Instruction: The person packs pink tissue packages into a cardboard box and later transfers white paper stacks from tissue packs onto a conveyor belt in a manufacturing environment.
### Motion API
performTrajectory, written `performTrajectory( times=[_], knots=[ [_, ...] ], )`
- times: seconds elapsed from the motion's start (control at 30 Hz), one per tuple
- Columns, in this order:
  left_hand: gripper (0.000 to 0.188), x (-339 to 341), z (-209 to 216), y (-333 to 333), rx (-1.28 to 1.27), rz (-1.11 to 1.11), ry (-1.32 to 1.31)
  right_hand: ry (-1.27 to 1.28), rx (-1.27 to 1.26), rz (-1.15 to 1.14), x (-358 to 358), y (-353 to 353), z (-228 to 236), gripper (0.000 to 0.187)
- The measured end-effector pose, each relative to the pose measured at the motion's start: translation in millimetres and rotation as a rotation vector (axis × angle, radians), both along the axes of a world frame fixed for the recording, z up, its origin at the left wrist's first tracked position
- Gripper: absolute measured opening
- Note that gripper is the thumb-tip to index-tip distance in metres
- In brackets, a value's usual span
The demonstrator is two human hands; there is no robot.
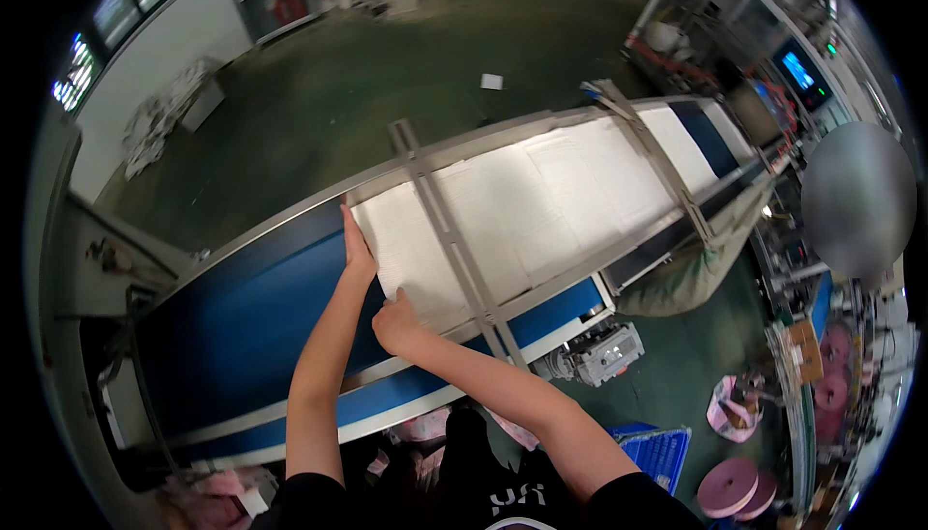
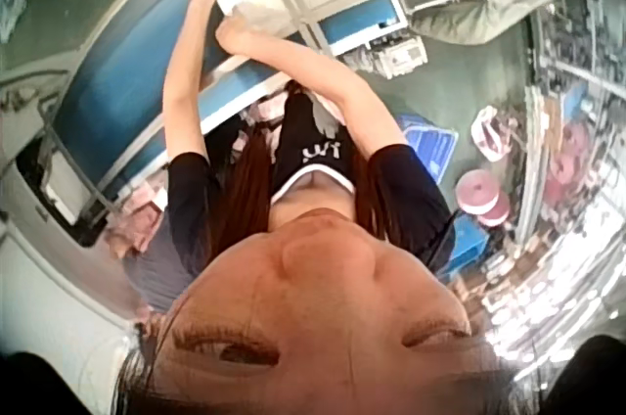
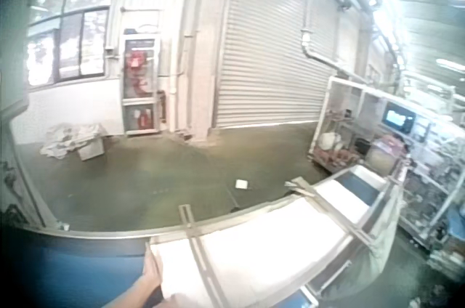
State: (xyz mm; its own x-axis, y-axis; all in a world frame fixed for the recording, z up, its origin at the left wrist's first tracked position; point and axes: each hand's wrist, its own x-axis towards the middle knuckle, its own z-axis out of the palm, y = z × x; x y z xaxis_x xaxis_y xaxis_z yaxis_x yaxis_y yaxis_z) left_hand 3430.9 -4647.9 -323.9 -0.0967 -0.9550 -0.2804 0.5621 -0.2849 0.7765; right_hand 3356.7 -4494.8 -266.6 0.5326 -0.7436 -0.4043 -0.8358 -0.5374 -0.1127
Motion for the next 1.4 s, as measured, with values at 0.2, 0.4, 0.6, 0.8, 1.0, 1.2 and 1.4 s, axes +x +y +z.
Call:
performTrajectory(
  times=[0.2,0.4,0.6,0.8,1.0,1.2,1.4],
  knots=[
    [0.097,-95.6,9.2,0.4,0.178,-0.066,0.291,0.533,0.245,-0.131,-41.6,-22.5,9.0,0.039],
    [0.1,-145.2,-70.8,-61.2,-0.19,-0.185,0.084,0.082,-0.142,-0.294,-50.2,17.5,29.6,0.037],
    [0.11,-217.1,-9.0,-27.6,0.119,-0.36,0.243,-0.463,-0.398,-0.314,-106.9,138.6,49.8,0.046],
    [0.072,-66.8,-71.3,-27.8,0.271,-0.162,0.097,-0.69,-0.067,-0.208,-108.0,265.2,48.9,0.039],
    [0.036,-25.9,91.4,210.7,-0.324,0.362,-0.055,-0.897,0.195,-0.094,-121.6,397.8,-14.5,0.033],
    [0.027,-15.9,87.9,605.8,-0.505,0.275,-0.876,-0.661,0.29,0.404,-116.0,516.4,-42.9,0.034],
    [0.024,9.2,36.9,1042.0,0.454,0.228,-1.261,-0.434,0.44,0.844,-119.5,650.3,-52.3,0.04]
  ],
)
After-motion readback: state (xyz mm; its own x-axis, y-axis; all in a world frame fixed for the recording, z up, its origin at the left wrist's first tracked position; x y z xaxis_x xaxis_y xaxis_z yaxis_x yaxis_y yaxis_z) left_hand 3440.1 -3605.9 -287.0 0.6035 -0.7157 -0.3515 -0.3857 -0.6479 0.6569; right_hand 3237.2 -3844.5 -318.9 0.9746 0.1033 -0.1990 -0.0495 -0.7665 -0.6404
